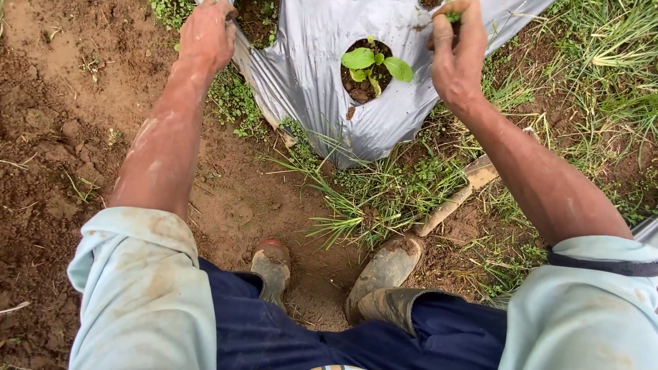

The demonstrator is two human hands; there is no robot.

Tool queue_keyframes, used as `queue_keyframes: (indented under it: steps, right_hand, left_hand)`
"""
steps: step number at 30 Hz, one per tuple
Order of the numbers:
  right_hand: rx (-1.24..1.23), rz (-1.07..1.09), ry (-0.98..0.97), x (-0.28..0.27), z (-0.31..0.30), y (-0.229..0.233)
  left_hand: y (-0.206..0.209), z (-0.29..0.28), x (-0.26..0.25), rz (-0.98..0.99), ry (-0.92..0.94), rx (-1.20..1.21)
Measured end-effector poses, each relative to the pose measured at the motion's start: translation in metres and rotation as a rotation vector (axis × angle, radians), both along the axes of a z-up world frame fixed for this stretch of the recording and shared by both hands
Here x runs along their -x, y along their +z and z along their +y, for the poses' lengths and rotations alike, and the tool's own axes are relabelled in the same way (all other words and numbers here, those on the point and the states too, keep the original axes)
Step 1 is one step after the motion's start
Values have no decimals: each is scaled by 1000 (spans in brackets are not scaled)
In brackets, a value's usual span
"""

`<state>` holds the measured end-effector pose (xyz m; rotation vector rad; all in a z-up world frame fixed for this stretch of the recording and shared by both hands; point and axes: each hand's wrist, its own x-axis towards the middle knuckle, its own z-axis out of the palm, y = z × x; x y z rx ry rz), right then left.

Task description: The person uses a small hand hoe to cut and remove weeds from the soil between rows of plastic mulch. They then use their hands to pull out the loosened grass and weeds, clearing the area around the base of the plants.

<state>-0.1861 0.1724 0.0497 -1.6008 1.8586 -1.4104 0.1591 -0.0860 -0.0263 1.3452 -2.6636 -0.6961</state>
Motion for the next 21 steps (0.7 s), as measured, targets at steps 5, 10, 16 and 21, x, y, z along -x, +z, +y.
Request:
queue_keyframes:
  steps: [5,10,16,21]
  right_hand:
    - [129,44,-81,24,33,-22]
    - [92,551,428,-22,73,-32]
    - [225,832,639,-71,69,-30]
    - [121,812,536,-100,38,-42]
  left_hand:
    - [1,3,15,63,-35,-78]
    - [27,21,36,151,-141,-398]
    - [-8,11,26,323,8,-471]
    - [-49,-18,-24,145,180,-430]
